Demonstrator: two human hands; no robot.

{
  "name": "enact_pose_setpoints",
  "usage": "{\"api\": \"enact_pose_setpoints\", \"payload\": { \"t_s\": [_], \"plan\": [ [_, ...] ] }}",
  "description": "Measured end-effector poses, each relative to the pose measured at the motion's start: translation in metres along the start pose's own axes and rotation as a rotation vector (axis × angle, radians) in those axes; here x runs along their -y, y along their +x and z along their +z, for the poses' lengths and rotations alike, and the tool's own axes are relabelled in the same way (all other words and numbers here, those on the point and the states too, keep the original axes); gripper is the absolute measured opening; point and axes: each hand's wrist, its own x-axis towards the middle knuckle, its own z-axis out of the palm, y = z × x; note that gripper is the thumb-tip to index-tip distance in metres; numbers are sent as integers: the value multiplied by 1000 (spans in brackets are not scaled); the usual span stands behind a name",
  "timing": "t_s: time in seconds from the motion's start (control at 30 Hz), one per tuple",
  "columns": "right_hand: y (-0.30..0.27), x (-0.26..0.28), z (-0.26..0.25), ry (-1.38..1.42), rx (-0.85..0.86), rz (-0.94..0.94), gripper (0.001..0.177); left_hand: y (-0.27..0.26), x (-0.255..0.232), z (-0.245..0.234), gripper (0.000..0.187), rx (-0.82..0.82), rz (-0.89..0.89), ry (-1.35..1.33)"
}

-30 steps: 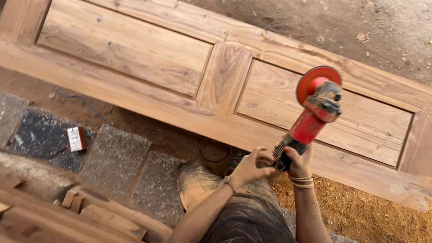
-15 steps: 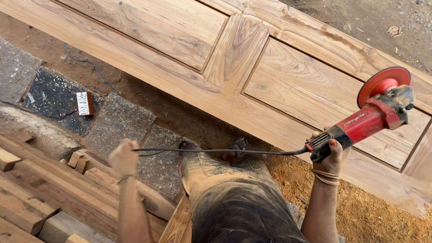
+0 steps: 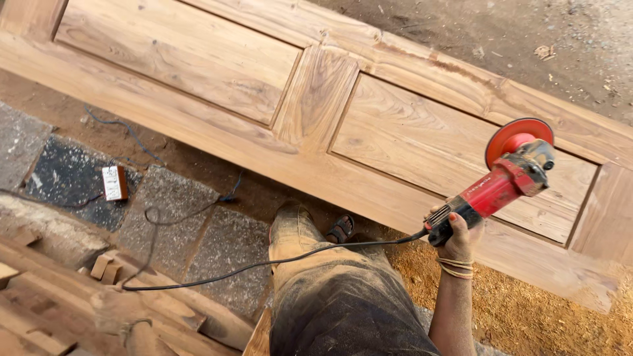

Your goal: The person uses a red orbital sander to smooth the surface of a large wooden panel with recessed rectangular panels. The sander is moved systematically across the flat surfaces and along the raised edges of the panel.

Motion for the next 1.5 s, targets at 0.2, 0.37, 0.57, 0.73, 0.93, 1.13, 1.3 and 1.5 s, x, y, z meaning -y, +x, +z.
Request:
{"api": "enact_pose_setpoints", "payload": {
  "t_s": [0.2, 0.37, 0.57, 0.73, 0.93, 1.13, 1.3, 1.5],
  "plan": [
    [32, -10, 54, -28, 2, 22, 48, -22, -88, 9, 25, 313, -3, -315],
    [67, -45, 110, -91, 77, 68, 51, -11, -231, -71, 40, 684, 193, -747],
    [102, -99, 174, -235, 129, 212, 56, -42, -416, -210, 41, 1186, 598, -1366],
    [134, -124, 205, -456, 239, 220, 65, -36, -503, -245, 68, 1414, 770, -1798],
    [146, -152, 230, -545, 273, 371, 80, 9, -535, -247, 73, 1568, 757, -1795],
    [162, -173, 234, -651, 318, 393, 90, 20, -557, -232, 68, 1524, 709, -1562],
    [183, -176, 244, -995, 347, 293, 97, 22, -574, -217, 63, 1667, 578, -1788],
    [232, -177, 288, -948, 375, 171, 110, 58, -609, -227, 65, 1552, 561, -1834]
  ]
}}
